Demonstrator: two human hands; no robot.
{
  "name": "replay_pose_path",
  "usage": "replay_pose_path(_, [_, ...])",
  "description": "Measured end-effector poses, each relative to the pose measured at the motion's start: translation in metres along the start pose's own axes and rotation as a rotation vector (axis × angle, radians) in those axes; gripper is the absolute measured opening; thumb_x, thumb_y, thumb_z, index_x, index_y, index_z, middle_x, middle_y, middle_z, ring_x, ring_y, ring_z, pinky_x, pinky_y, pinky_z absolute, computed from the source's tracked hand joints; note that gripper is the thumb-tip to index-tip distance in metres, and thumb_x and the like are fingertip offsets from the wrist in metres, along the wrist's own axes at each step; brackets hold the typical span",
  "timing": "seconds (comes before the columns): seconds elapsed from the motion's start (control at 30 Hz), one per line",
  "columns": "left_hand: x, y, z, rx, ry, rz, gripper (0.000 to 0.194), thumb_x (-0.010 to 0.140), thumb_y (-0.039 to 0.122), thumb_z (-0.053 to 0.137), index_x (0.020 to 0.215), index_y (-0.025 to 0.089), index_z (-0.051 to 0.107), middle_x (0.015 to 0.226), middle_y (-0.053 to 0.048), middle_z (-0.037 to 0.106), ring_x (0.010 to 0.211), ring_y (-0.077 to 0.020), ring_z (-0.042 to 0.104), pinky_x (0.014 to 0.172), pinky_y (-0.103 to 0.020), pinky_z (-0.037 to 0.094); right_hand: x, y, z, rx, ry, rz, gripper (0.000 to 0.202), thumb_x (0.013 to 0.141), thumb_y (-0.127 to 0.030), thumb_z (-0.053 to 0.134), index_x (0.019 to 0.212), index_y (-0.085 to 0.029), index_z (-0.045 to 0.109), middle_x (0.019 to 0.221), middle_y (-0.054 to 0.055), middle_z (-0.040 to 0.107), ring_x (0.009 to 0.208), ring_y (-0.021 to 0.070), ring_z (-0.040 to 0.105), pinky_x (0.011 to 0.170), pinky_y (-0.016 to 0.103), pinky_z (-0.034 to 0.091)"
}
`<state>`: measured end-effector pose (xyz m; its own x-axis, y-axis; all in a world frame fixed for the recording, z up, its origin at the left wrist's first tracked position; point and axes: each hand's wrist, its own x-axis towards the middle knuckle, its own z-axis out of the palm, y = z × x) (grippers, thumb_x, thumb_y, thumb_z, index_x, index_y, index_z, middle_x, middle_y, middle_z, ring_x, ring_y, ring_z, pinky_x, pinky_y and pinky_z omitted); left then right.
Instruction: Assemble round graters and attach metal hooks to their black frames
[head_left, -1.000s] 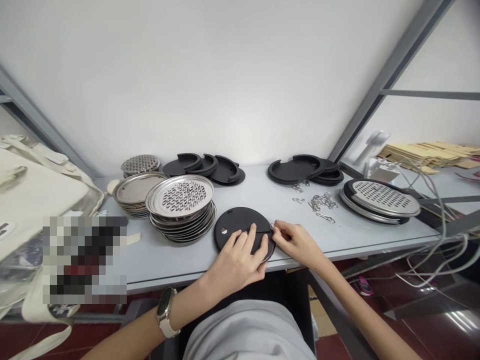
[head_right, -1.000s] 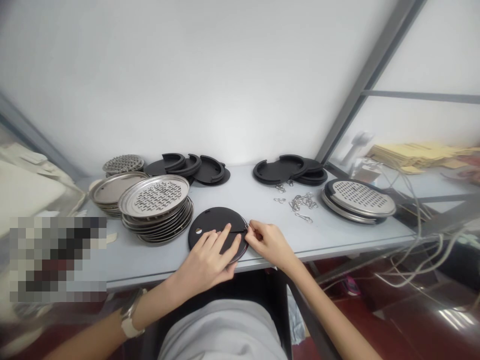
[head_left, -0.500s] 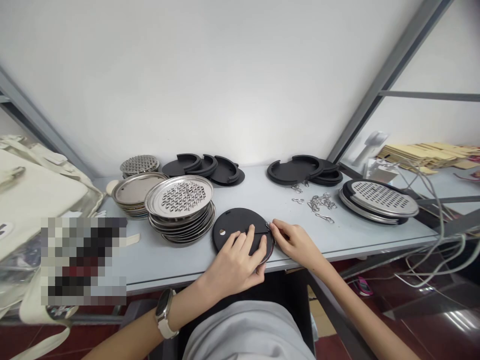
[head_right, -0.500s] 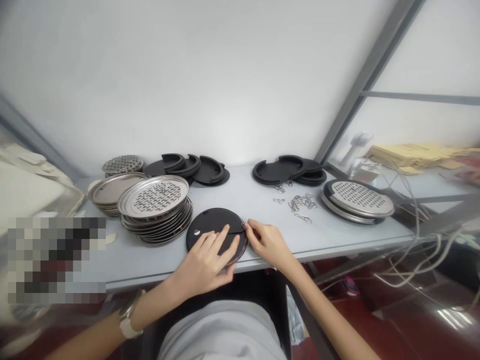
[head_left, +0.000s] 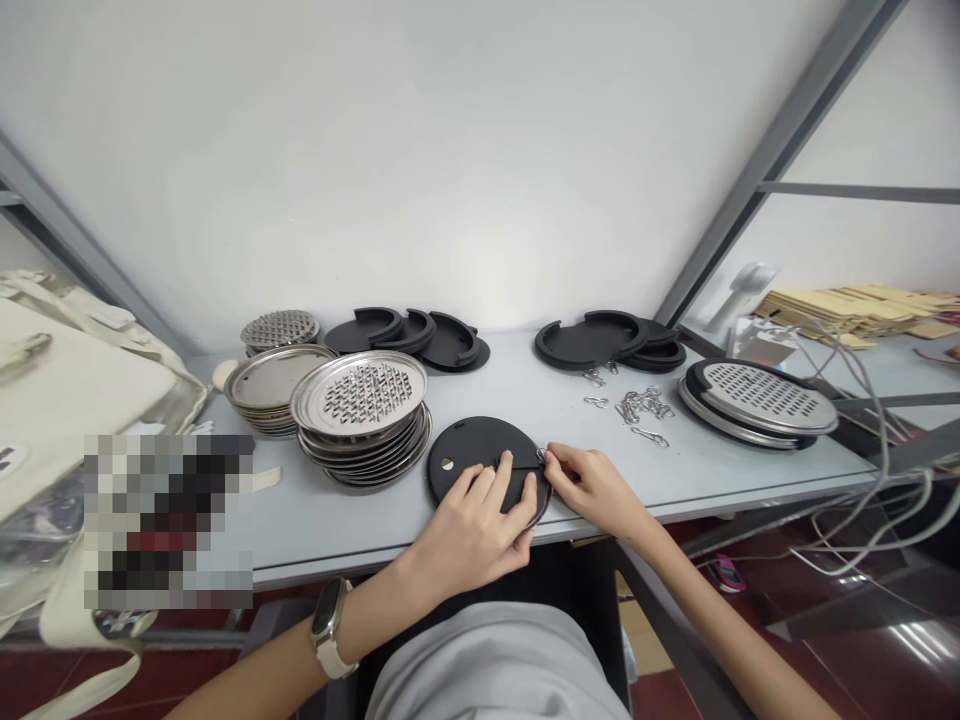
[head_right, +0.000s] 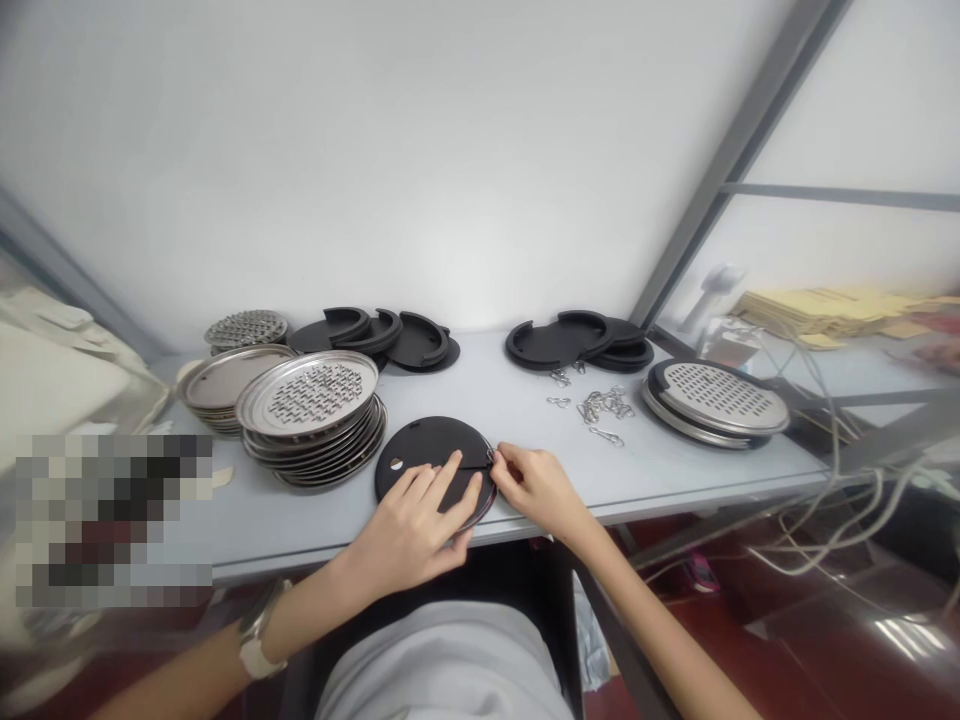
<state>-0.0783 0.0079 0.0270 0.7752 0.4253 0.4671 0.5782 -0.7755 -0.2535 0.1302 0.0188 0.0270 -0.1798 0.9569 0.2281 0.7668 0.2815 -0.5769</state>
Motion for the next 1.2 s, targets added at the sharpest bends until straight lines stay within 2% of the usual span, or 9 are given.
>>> replay_pose_path(0.5, [0.0006, -0.0003, 0.0010, -0.003, 0.007, -0.001, 0.048, 0.087, 0.032, 0.048, 0.132, 0.014, 0.047, 0.133, -0.020, 0.050, 0.104, -0.0274, 0.056, 0.094, -0.038, 0.040, -0.0015, 0.0019, -0.0011, 0.064, -0.014, -0.001, 0.032, 0.090, -0.030, 0.039, 0.061, -0.021, 0.028, 0.050, -0.007, 0.029, 0.046, 0.0085, 0.029, 0.048, 0.023, 0.024])
replay_pose_path(0.77, [0.0009, -0.0012, 0.0014, 0.008, 0.016, 0.013, 0.048, 0.087, 0.031, 0.048, 0.131, 0.013, 0.047, 0.134, -0.021, 0.049, 0.103, -0.0273, 0.056, 0.094, -0.039, 0.039, 0.0002, -0.0008, 0.0006, 0.041, 0.018, 0.005, 0.031, 0.092, -0.030, 0.038, 0.062, -0.021, 0.033, 0.051, -0.007, 0.033, 0.046, 0.0090, 0.032, 0.049, 0.023, 0.026])
replay_pose_path(1.03, [-0.0001, -0.0004, 0.0015, 0.030, 0.005, 0.018, 0.048, 0.087, 0.033, 0.048, 0.131, 0.013, 0.047, 0.134, -0.021, 0.050, 0.103, -0.0281, 0.057, 0.093, -0.039, 0.039, -0.0004, 0.0013, -0.0013, 0.040, -0.039, -0.005, 0.034, 0.094, -0.034, 0.035, 0.063, -0.021, 0.029, 0.051, -0.007, 0.030, 0.046, 0.0093, 0.030, 0.049, 0.024, 0.025])
replay_pose_path(1.2, [-0.0001, 0.0004, 0.0019, 0.041, 0.017, 0.011, 0.049, 0.086, 0.033, 0.052, 0.131, 0.013, 0.048, 0.133, -0.021, 0.050, 0.103, -0.0269, 0.057, 0.093, -0.039, 0.039, -0.0003, 0.0001, -0.0017, 0.043, -0.023, -0.001, 0.034, 0.092, -0.032, 0.037, 0.061, -0.021, 0.029, 0.050, -0.007, 0.030, 0.046, 0.0092, 0.029, 0.048, 0.024, 0.025])
